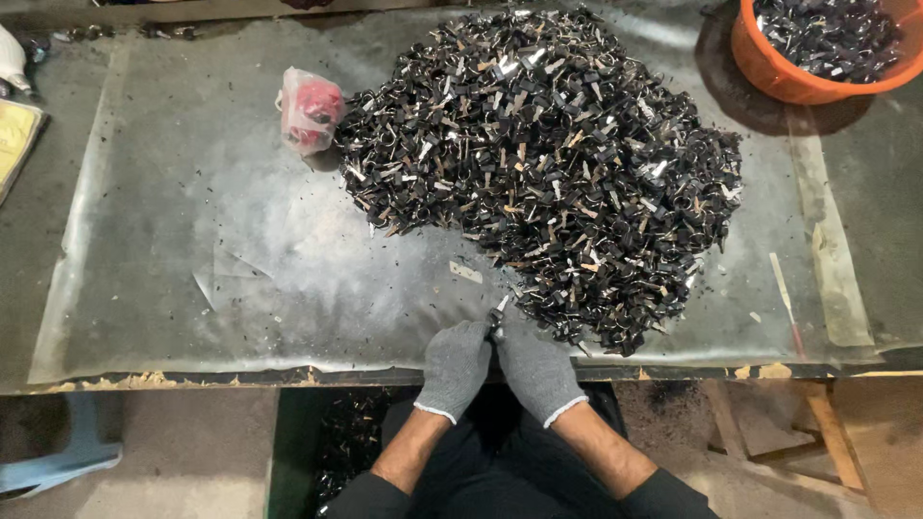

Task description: The person, wearing gray gloves, sits at a metal workbench and picks small black metal components one at a time from a large pile spread on the table. They handle each piece briefly and drop it into a container below the table edge, repeating this sorting cycle throughout the clip.

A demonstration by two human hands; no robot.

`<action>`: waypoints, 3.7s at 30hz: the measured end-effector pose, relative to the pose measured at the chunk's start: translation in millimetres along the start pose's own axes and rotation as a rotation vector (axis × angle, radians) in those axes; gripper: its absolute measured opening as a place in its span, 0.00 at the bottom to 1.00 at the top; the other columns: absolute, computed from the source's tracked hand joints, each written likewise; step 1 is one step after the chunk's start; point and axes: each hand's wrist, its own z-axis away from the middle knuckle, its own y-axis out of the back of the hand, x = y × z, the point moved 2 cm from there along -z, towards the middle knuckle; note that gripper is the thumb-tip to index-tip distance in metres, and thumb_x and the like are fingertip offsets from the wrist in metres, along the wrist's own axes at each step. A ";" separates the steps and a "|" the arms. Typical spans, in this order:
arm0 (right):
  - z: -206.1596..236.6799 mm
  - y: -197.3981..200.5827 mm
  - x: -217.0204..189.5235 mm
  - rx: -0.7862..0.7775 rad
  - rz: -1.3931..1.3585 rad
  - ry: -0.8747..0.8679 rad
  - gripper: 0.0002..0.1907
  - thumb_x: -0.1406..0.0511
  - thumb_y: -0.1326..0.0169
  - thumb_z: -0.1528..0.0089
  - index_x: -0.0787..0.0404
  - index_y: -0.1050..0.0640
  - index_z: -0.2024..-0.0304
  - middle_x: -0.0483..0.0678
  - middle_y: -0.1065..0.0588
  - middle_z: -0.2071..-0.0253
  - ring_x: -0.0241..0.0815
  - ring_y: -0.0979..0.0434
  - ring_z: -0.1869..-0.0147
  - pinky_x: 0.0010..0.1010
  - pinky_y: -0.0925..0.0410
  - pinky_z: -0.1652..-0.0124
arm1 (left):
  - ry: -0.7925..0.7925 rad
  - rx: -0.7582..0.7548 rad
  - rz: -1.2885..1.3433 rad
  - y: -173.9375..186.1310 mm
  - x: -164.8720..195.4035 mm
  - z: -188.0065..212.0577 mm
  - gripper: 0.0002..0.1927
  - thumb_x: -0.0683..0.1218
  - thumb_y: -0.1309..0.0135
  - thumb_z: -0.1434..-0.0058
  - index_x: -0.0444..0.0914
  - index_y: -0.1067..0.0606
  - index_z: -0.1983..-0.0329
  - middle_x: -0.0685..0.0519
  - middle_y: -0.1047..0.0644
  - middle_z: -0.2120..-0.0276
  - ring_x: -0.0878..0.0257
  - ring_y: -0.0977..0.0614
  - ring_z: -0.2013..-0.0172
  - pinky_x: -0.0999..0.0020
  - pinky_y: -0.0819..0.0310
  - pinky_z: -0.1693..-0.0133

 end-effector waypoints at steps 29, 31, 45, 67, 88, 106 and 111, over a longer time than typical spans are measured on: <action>4.2 -10.0 -3.0 -0.011 0.190 -0.112 0.11 0.63 0.53 0.33 0.62 0.27 0.52 0.58 0.21 0.62 0.60 0.17 0.57 0.52 0.26 0.59 | -0.183 -0.064 -0.106 -6.5 -7.9 2.7 0.06 0.40 0.47 0.42 0.39 0.25 0.61 0.47 0.22 0.66 0.47 0.21 0.62 0.53 0.28 0.57; -0.1 -8.4 2.3 -0.080 -0.054 -0.060 0.15 0.60 0.50 0.37 0.64 0.26 0.54 0.61 0.21 0.63 0.64 0.18 0.59 0.54 0.27 0.59 | -0.182 -0.025 0.001 -2.5 -7.4 1.9 0.09 0.40 0.46 0.44 0.38 0.24 0.60 0.46 0.23 0.66 0.47 0.21 0.64 0.52 0.28 0.59; 7.7 13.1 2.1 0.083 0.149 0.053 0.12 0.66 0.51 0.37 0.62 0.29 0.51 0.55 0.20 0.63 0.57 0.17 0.64 0.47 0.25 0.68 | 0.005 -0.188 0.074 -6.0 -22.8 -6.6 0.11 0.43 0.46 0.42 0.37 0.22 0.57 0.41 0.21 0.64 0.40 0.20 0.60 0.45 0.27 0.59; 7.6 0.8 -17.3 -0.090 0.356 -0.091 0.25 0.66 0.57 0.30 0.68 0.39 0.31 0.62 0.21 0.59 0.56 0.16 0.60 0.45 0.23 0.60 | -0.165 -0.083 -0.067 -4.4 -9.7 7.0 0.09 0.40 0.46 0.44 0.37 0.25 0.59 0.45 0.23 0.66 0.46 0.21 0.64 0.51 0.28 0.60; 8.7 4.5 -21.5 0.157 0.346 0.006 0.09 0.67 0.49 0.39 0.63 0.24 0.56 0.57 0.21 0.60 0.58 0.18 0.57 0.52 0.26 0.62 | -0.122 0.022 0.150 4.9 -2.4 10.2 0.17 0.36 0.49 0.43 0.39 0.23 0.50 0.47 0.20 0.63 0.47 0.18 0.59 0.52 0.26 0.55; 16.9 3.2 -10.4 0.179 0.216 0.097 0.14 0.62 0.49 0.35 0.58 0.31 0.48 0.57 0.20 0.62 0.58 0.17 0.58 0.50 0.26 0.62 | -0.015 0.050 0.103 5.2 -2.2 15.7 0.03 0.43 0.43 0.48 0.39 0.25 0.72 0.45 0.23 0.75 0.43 0.20 0.70 0.46 0.29 0.67; 10.9 -8.4 3.9 -0.082 -0.126 -0.021 0.21 0.60 0.50 0.35 0.63 0.29 0.43 0.62 0.21 0.66 0.64 0.19 0.61 0.54 0.27 0.61 | -0.017 0.047 0.074 7.1 0.1 16.1 0.05 0.43 0.42 0.49 0.38 0.25 0.71 0.45 0.23 0.74 0.42 0.21 0.71 0.45 0.30 0.68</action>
